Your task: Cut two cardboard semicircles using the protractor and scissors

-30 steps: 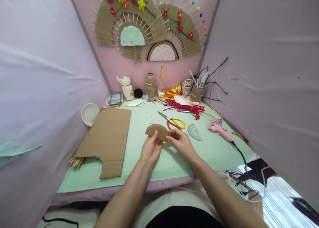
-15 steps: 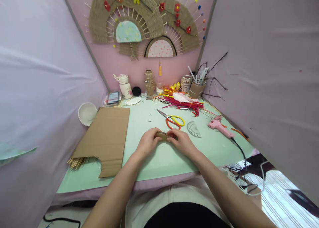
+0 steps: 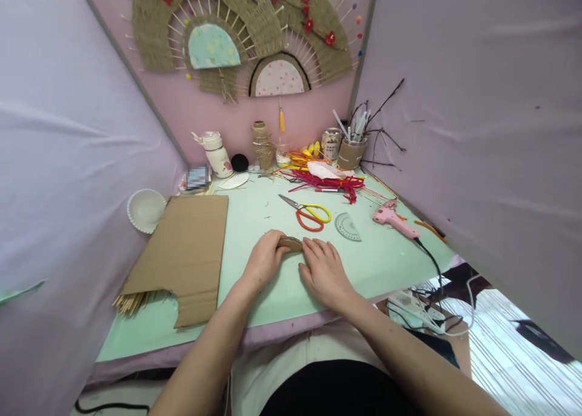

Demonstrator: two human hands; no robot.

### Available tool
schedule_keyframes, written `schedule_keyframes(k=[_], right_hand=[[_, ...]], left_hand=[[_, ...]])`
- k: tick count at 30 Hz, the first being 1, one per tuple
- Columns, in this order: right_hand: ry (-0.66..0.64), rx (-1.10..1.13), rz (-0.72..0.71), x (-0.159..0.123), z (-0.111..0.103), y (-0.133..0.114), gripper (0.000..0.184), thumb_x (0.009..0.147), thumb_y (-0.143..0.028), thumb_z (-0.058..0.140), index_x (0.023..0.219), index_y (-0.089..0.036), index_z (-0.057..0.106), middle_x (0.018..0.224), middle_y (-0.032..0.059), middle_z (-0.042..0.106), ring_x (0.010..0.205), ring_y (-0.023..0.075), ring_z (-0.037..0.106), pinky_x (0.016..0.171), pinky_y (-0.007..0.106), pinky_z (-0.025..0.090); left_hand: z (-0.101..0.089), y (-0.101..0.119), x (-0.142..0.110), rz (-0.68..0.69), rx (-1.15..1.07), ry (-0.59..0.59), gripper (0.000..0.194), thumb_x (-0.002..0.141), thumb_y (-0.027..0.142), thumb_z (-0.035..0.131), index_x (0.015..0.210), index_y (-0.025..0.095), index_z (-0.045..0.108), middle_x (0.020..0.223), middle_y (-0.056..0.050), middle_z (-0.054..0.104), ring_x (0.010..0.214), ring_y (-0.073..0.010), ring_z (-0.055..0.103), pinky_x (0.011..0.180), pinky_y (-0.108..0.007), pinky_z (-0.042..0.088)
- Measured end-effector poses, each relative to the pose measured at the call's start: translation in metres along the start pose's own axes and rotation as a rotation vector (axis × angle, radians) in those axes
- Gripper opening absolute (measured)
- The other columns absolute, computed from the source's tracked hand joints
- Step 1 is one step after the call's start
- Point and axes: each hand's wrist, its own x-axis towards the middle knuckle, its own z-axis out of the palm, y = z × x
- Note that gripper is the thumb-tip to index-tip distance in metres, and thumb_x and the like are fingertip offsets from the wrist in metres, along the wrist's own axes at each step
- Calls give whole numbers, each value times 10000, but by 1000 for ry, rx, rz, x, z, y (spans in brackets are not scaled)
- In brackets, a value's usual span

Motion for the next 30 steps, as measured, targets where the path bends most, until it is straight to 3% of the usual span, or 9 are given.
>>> schedule_keyframes(k=[13, 17, 30], right_hand=[[-72, -21, 28, -1, -1, -5, 584, 874, -256, 451, 1405, -14, 426, 1471, 168, 436, 1361, 312, 349, 1160, 488, 205], [-126, 34, 14, 1, -6, 1, 573, 872, -225, 432, 1408, -22, 427, 1481, 156, 424, 1362, 296, 342, 1157, 480, 226], [-127, 65, 20, 1, -7, 2, 580, 816, -134, 442, 1384, -20, 468, 1479, 153, 429, 1358, 311, 331, 1155, 479, 236]], left_hand=[[6, -3, -2, 29, 162, -9, 113, 836, 106, 526, 852, 212, 489, 879, -50, 545, 861, -226, 501, 759, -347, 406], [7, -2, -4, 32, 203, -3, 142, 841, 102, 519, 815, 221, 447, 852, -43, 514, 843, -228, 481, 746, -351, 401], [9, -4, -2, 31, 262, -2, 148, 840, 117, 548, 819, 218, 442, 865, -49, 511, 852, -231, 481, 729, -350, 404]])
